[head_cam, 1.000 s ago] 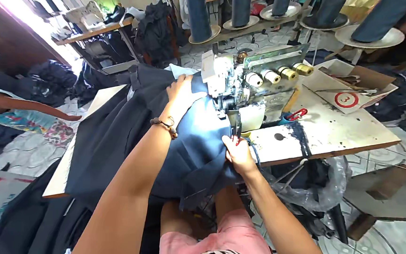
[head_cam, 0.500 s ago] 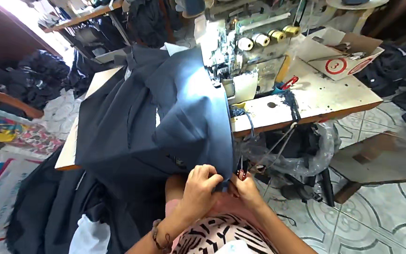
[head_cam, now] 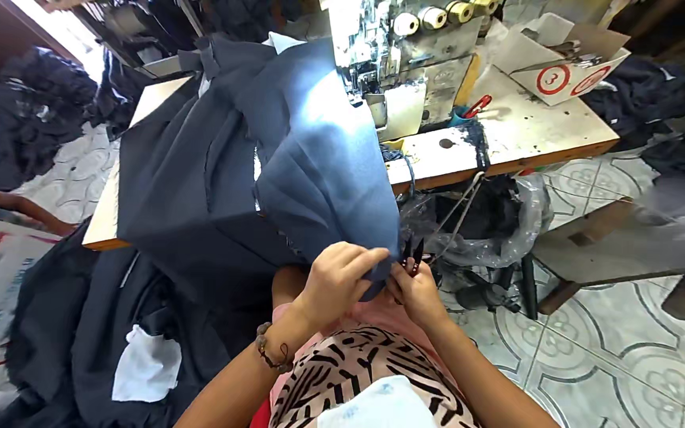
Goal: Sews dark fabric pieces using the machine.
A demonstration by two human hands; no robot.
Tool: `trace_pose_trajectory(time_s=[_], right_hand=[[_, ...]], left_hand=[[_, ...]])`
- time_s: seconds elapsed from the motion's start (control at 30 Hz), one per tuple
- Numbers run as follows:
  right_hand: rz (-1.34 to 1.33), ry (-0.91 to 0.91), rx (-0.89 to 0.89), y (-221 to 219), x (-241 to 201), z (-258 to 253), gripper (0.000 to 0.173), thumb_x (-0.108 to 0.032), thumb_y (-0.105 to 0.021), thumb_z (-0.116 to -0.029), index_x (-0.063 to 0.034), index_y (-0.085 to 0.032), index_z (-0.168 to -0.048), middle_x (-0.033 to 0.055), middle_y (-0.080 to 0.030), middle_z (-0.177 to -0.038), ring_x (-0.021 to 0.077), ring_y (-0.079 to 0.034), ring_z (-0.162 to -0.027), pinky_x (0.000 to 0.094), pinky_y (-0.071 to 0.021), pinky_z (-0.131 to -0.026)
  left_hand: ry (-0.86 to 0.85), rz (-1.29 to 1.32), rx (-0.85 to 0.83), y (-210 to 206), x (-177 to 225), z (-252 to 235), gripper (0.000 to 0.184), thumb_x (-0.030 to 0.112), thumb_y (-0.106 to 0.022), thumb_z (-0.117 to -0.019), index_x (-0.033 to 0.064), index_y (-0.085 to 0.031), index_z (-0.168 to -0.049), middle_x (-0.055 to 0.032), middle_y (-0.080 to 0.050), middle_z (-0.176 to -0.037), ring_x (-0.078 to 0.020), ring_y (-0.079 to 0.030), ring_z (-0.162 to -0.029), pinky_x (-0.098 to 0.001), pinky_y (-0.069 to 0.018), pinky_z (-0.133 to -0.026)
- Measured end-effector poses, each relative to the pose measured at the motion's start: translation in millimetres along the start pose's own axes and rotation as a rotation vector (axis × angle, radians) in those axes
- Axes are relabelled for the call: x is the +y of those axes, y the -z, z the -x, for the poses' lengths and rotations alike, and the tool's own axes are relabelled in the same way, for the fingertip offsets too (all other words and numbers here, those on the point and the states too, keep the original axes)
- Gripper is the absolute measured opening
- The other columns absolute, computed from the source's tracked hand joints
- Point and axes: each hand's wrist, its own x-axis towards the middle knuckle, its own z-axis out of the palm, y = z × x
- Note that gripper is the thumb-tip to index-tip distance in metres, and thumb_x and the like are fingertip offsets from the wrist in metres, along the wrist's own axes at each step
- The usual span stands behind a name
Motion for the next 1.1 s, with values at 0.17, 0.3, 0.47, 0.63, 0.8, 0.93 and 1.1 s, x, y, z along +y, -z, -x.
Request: trace_pose_trajectory(time_s=[0.17,0.3,0.47,0.63,0.8,0.93,1.1], right_hand=[[0.015,0.008,0.022,-4.4,-6.5,2.4,0.020,-0.007,-0.049,-0.0989,-0.0169,-0.056,-0.084,-0.0126,-0.055,-0.059,-0.0027,-0.048,-0.046,0.0155,-0.0436,-0.045],[0.059,0.020,0.058,-3.1,0.0,0.9,0.020,-0.002,-0.045,-0.0970,-0.0146,-0.056,-0.085,-0.0125,-0.055,-0.060,-0.0026,-0.050,-0.048,0.0162,-0.0447,-0.047],[0.043,-0.049,0.118,-7.7,-2.1,0.2,0.028,-0.007,-0.040,-0.1014,-0.0176,-0.051,-0.078,-0.0110,-0.054,-0.056,-0.0017,-0.047,-0.044,0.0165,-0.0423,-0.042],[0.045,0.076,0.040,-0.6,-3.0,0.7,0.017,-0.019,-0.055,-0.1018,-0.0201,-0.063,-0.086,-0.0145,-0.063,-0.066,-0.0036,-0.057,-0.053,0.0161,-0.0489,-0.048],[0.160,0.086,-0.033,9.1,-6.7,-8.9,0.015,-0.013,-0.058,-0.0971,-0.0204,-0.065,-0.085,-0.0156,-0.063,-0.066,-0.0052,-0.057,-0.054,0.0151,-0.0494,-0.051],[0.070,0.023,0.003,0.9,-10.1,-34.6,0.018,-0.014,-0.057,-0.0960,-0.0197,-0.061,-0.079,-0.0117,-0.059,-0.059,-0.0015,-0.051,-0.045,0.0174,-0.0455,-0.043],[0.081,0.025,-0.006,-7.9,-20.4,-83.0,0.019,-0.010,-0.053,-0.0996,-0.0144,-0.058,-0.082,-0.0094,-0.059,-0.059,0.0002,-0.052,-0.044,0.0179,-0.0472,-0.043]], left_hand=[[-0.176,-0.028,0.047,-2.8,8.2,2.8,0.018,0.017,-0.061,-0.1012,0.0052,-0.075,-0.097,-0.0069,-0.062,-0.074,-0.0185,-0.061,-0.075,-0.0273,-0.0513,-0.077],[-0.158,-0.039,-0.105,-5.8,0.7,12.5,0.014,0.011,-0.062,-0.0991,0.0077,-0.076,-0.099,-0.0088,-0.068,-0.083,-0.0210,-0.065,-0.078,-0.0296,-0.0538,-0.073],[-0.151,-0.016,-0.097,-14.9,-1.8,20.4,0.015,0.016,-0.062,-0.1010,0.0137,-0.076,-0.102,-0.0047,-0.065,-0.080,-0.0176,-0.061,-0.077,-0.0297,-0.0498,-0.080],[-0.241,0.001,-0.110,-16.9,-3.1,13.9,0.014,0.016,-0.060,-0.1019,0.0137,-0.074,-0.100,-0.0032,-0.066,-0.084,-0.0164,-0.061,-0.080,-0.0293,-0.0482,-0.083],[-0.165,-0.013,-0.194,9.2,-28.7,-40.4,0.028,0.034,-0.059,-0.1023,0.0129,-0.076,-0.109,-0.0048,-0.077,-0.106,-0.0180,-0.071,-0.098,-0.0364,-0.0542,-0.091],[0.266,-0.418,-0.367,56.1,-93.7,-132.3,0.058,0.049,-0.043,-0.1062,0.0082,-0.058,-0.145,-0.0151,-0.059,-0.145,-0.0373,-0.054,-0.134,-0.0647,-0.0388,-0.108],[0.585,-0.485,-0.739,80.6,-142.9,-211.5,0.086,0.067,-0.049,-0.0984,0.0045,-0.039,-0.157,-0.0177,-0.040,-0.161,-0.0431,-0.038,-0.147,-0.0702,-0.0293,-0.113]])
